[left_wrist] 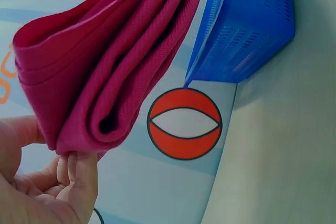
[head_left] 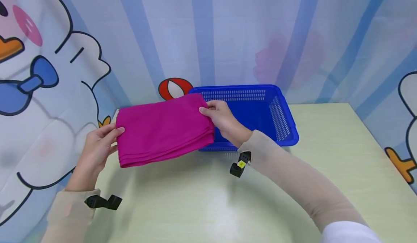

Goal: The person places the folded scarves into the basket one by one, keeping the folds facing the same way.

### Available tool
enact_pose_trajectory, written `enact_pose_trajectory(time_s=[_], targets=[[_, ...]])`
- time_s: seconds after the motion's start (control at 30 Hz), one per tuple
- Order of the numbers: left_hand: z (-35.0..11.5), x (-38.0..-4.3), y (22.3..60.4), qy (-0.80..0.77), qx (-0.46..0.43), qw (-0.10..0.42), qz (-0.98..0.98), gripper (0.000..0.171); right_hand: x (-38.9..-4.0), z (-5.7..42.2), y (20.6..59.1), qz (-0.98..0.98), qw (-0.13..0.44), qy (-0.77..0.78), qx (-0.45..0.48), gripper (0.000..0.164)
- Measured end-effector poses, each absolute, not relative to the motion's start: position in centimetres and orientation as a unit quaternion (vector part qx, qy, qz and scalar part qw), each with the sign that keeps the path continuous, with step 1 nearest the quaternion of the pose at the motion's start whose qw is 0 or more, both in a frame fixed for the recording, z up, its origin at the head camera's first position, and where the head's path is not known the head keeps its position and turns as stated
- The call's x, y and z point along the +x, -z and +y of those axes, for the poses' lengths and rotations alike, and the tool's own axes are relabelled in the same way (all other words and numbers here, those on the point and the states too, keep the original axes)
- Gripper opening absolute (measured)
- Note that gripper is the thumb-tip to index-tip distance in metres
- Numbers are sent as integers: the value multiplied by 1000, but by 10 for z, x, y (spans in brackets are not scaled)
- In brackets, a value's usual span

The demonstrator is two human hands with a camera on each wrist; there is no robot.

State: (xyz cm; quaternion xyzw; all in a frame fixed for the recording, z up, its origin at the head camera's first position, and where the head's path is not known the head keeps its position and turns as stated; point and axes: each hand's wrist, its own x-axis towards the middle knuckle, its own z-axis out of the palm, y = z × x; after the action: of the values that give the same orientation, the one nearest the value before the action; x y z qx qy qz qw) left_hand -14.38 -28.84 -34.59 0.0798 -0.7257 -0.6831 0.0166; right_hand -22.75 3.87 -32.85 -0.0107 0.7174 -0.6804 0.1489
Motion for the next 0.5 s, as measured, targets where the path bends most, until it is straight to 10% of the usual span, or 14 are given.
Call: enact_pose_trajectory(time_s=[0.27, 0.5], targets=[[-266, -160, 342, 659, 65, 5, -749, 56, -231, 64, 320, 714, 145, 685, -5, 28], [-245, -174, 339, 656, 56, -1, -752, 55, -235, 85, 316, 722, 136, 678, 10, 29]])
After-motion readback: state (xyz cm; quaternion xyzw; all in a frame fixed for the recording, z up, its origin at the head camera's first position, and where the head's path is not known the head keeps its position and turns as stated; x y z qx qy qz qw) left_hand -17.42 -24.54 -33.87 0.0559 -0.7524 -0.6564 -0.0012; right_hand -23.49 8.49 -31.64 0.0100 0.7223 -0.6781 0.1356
